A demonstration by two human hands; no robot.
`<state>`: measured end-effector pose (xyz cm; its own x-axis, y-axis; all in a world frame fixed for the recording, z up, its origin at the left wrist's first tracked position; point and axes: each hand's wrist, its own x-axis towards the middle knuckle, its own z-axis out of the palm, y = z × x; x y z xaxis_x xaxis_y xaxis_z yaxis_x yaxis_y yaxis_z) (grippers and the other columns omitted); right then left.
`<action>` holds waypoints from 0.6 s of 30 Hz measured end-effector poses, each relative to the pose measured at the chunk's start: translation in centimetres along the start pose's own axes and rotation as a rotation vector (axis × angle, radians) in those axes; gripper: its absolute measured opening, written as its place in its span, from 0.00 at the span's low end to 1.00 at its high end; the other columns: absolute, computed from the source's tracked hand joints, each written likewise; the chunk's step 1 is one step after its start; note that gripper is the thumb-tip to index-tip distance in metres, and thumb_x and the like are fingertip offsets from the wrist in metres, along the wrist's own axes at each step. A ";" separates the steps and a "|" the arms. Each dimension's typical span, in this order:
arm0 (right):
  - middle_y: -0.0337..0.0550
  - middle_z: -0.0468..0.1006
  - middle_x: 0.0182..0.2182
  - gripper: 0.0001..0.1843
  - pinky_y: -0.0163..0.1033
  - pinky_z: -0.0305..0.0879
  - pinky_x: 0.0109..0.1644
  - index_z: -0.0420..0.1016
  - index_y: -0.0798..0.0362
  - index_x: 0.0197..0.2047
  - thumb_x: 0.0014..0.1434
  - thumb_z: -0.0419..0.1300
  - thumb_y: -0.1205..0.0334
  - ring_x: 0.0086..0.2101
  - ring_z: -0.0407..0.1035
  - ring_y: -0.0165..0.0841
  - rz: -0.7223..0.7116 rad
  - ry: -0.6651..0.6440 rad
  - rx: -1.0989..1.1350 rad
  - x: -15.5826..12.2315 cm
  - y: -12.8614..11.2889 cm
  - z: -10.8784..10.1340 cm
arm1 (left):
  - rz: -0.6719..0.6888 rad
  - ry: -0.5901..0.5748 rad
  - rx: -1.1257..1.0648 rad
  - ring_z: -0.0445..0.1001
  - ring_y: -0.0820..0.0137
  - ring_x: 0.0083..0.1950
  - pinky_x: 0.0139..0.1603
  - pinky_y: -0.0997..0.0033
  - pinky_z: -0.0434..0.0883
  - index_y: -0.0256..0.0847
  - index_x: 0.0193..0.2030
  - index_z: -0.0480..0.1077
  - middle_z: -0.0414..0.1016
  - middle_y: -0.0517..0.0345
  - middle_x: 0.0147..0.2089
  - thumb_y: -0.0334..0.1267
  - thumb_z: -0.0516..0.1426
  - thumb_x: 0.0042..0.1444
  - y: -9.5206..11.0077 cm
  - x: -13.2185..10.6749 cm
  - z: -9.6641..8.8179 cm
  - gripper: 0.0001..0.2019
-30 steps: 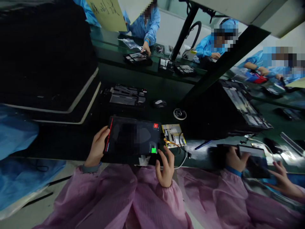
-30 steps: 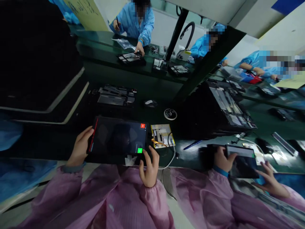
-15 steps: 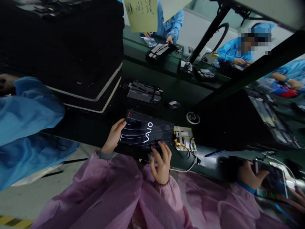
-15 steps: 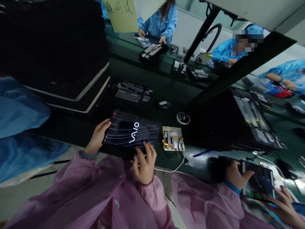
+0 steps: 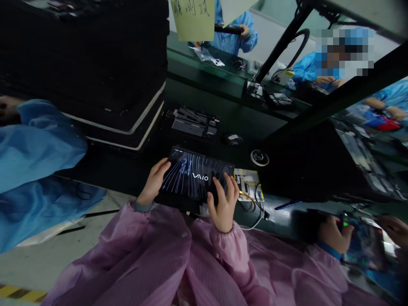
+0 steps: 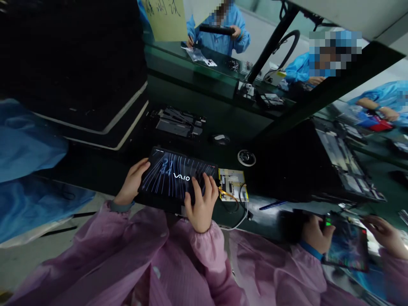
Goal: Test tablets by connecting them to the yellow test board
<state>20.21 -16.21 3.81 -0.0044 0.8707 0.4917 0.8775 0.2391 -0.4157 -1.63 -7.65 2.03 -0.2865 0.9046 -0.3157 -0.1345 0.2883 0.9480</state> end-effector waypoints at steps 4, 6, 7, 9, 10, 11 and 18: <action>0.48 0.58 0.63 0.21 0.63 0.55 0.62 0.67 0.46 0.59 0.61 0.55 0.63 0.63 0.50 0.49 -0.003 -0.035 0.049 -2.9 0.2 -0.5 | 0.017 -0.047 -0.026 0.70 0.57 0.58 0.60 0.62 0.65 0.39 0.46 0.76 0.77 0.50 0.52 0.49 0.62 0.48 -0.3 0.2 -0.1 0.20; 0.48 0.58 0.63 0.21 0.63 0.56 0.61 0.68 0.46 0.57 0.61 0.55 0.64 0.62 0.50 0.50 -0.006 -0.065 0.061 -4.4 -0.1 -0.3 | 0.028 -0.048 -0.014 0.71 0.57 0.57 0.58 0.63 0.67 0.40 0.45 0.76 0.77 0.51 0.51 0.50 0.62 0.48 -0.5 0.3 -0.1 0.21; 0.48 0.59 0.62 0.20 0.63 0.56 0.61 0.69 0.46 0.57 0.61 0.55 0.64 0.62 0.50 0.50 -0.010 -0.078 0.064 -4.9 -0.4 -0.2 | 0.028 -0.043 -0.004 0.72 0.57 0.56 0.56 0.64 0.68 0.40 0.45 0.76 0.77 0.51 0.51 0.51 0.62 0.47 -0.5 0.3 -0.1 0.21; 0.48 0.59 0.62 0.20 0.63 0.57 0.60 0.70 0.46 0.56 0.60 0.56 0.63 0.62 0.51 0.51 -0.018 -0.100 0.070 -5.4 -0.9 0.1 | 0.023 -0.032 0.016 0.72 0.57 0.56 0.55 0.65 0.69 0.40 0.45 0.76 0.77 0.52 0.50 0.52 0.62 0.47 -0.6 0.3 -0.1 0.22; 0.48 0.59 0.62 0.20 0.63 0.57 0.60 0.70 0.46 0.56 0.60 0.56 0.63 0.61 0.51 0.51 -0.022 -0.104 0.071 -5.4 -1.1 0.3 | 0.020 -0.026 0.023 0.72 0.57 0.56 0.54 0.66 0.69 0.39 0.45 0.76 0.77 0.52 0.50 0.52 0.62 0.47 -0.6 0.3 -0.1 0.22; 0.48 0.59 0.62 0.20 0.63 0.57 0.59 0.70 0.46 0.56 0.60 0.56 0.63 0.61 0.51 0.51 -0.026 -0.105 0.072 -5.3 -1.4 0.4 | 0.020 -0.019 0.026 0.72 0.58 0.56 0.54 0.66 0.69 0.39 0.46 0.76 0.77 0.52 0.50 0.51 0.62 0.47 -0.5 0.2 -0.1 0.22; 0.47 0.60 0.62 0.21 0.63 0.57 0.60 0.71 0.46 0.56 0.59 0.56 0.62 0.61 0.51 0.51 -0.049 -0.100 0.098 -4.3 -1.8 1.0 | 0.037 -0.025 0.007 0.73 0.59 0.53 0.53 0.67 0.70 0.40 0.44 0.76 0.78 0.53 0.49 0.51 0.63 0.46 -0.7 0.3 -0.1 0.21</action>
<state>18.12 -19.91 1.69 -0.0977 0.8943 0.4366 0.8239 0.3188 -0.4685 -1.77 -7.57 1.27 -0.2672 0.9222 -0.2794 -0.1179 0.2565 0.9593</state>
